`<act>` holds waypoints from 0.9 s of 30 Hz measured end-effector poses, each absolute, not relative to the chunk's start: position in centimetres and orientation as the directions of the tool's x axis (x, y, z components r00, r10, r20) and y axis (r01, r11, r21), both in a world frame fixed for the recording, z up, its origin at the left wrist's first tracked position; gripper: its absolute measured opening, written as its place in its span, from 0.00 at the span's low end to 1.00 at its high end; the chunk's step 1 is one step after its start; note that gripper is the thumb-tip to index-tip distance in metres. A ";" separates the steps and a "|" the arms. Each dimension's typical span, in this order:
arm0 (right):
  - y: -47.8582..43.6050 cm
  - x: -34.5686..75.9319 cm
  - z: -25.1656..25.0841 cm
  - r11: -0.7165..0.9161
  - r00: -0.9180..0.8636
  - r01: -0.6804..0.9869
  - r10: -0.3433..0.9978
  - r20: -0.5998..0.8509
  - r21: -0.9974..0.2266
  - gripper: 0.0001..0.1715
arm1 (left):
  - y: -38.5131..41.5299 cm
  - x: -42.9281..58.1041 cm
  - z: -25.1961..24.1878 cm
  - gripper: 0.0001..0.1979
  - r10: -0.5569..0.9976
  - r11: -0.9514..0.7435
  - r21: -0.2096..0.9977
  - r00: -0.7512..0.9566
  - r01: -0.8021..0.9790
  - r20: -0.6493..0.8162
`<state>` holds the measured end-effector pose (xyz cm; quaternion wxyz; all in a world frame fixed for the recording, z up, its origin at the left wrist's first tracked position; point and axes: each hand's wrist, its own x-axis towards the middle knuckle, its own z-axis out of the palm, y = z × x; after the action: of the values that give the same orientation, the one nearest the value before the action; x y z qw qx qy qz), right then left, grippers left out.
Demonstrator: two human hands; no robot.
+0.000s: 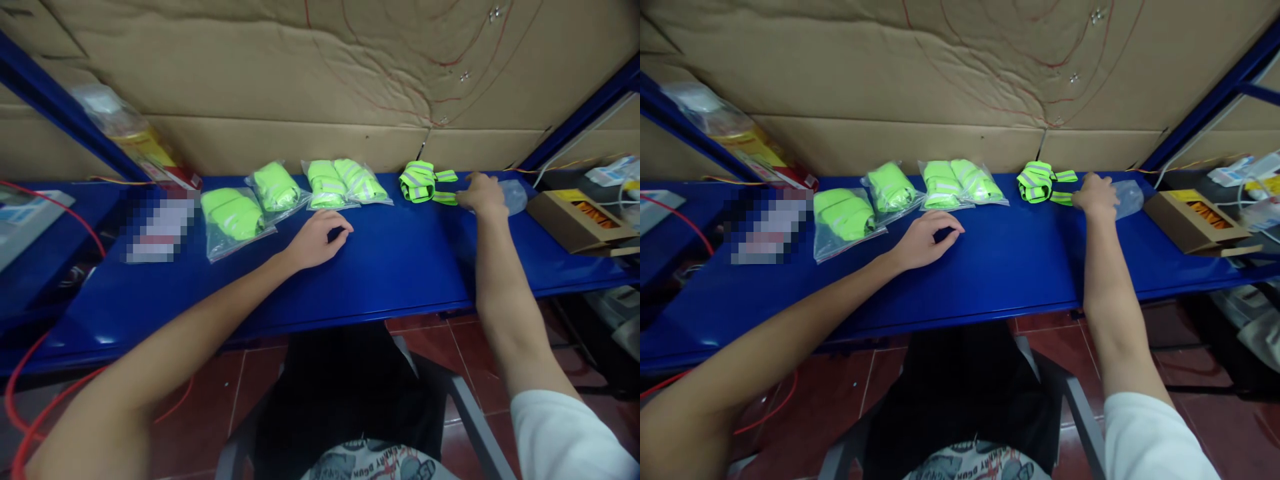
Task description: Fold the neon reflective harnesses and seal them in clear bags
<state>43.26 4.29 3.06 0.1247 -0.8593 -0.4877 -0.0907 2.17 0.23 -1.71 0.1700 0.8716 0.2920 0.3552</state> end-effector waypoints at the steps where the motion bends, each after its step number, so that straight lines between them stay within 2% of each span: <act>1: 4.2 43.5 3.1 -0.503 0.523 0.852 0.817 0.241 -0.145 0.33 | 0.3 2.2 -1.7 0.10 0.625 -0.776 0.499 0.576 0.385 0.527; 4: 3.9 43.7 3.8 -0.542 0.571 0.818 0.805 0.162 -0.191 0.35 | 0.6 2.1 -1.8 0.10 0.617 -0.784 0.489 0.573 0.383 0.539; 6: 3.6 43.5 4.6 -0.563 0.596 0.800 0.785 0.167 -0.208 0.31 | 0.8 2.0 -1.9 0.10 0.615 -0.786 0.489 0.567 0.380 0.549; 8: 3.3 43.1 5.6 -0.563 0.614 0.789 0.743 0.266 -0.248 0.29 | 0.8 2.0 -1.9 0.10 0.612 -0.789 0.486 0.553 0.376 0.566; 9: 3.2 42.7 6.1 -0.524 0.591 0.806 0.721 0.362 -0.275 0.30 | 0.7 2.1 -1.8 0.10 0.618 -0.785 0.490 0.538 0.379 0.573; 11: 2.8 41.2 6.8 -0.314 0.433 0.901 0.678 0.593 -0.298 0.32 | 0.6 2.3 -1.6 0.10 0.667 -0.743 0.554 0.476 0.375 0.573; 13: 2.4 38.6 6.7 0.048 0.135 0.976 0.627 0.767 -0.211 0.31 | 0.5 2.6 -1.4 0.14 0.759 -0.641 0.702 0.390 0.310 0.521; 15: 1.9 34.8 5.8 0.420 -0.189 0.904 0.567 0.802 -0.084 0.30 | 0.5 2.9 -1.2 0.22 0.850 -0.477 0.865 0.331 0.154 0.410; 16: 1.5 32.6 5.0 0.586 -0.336 0.810 0.484 0.808 -0.014 0.29 | 0.6 3.0 -1.1 0.26 0.881 -0.378 0.924 0.330 0.061 0.338; 18: 0.8 28.4 3.2 0.788 -0.548 0.614 0.386 0.742 0.044 0.28 | 0.9 2.9 -0.9 0.32 0.910 -0.189 0.978 0.358 -0.090 0.209; 20: 0.2 25.0 1.6 0.880 -0.699 0.474 0.351 0.623 0.036 0.28 | 1.2 2.6 -0.7 0.31 0.926 -0.097 0.981 0.347 -0.167 0.150; 22: 0.0 23.1 0.7 0.904 -0.745 0.428 0.346 0.570 0.010 0.28 | 1.4 2.0 -0.3 0.25 0.942 -0.140 0.975 0.279 -0.173 0.185; 24: 0.2 23.0 0.6 0.898 -0.739 0.439 0.367 0.565 -0.010 0.31 | 1.9 1.3 0.2 0.21 0.942 -0.234 0.962 0.212 -0.141 0.260; 27: 1.1 25.2 1.4 0.869 -0.664 0.493 0.402 0.631 -0.035 0.34 | 3.1 -0.1 1.0 0.19 0.934 -0.334 0.938 0.105 -0.086 0.342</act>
<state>25.21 1.13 1.37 0.3280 -0.2462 -0.9094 -0.0696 -0.11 3.11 1.03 0.4517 0.5903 0.3589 0.5645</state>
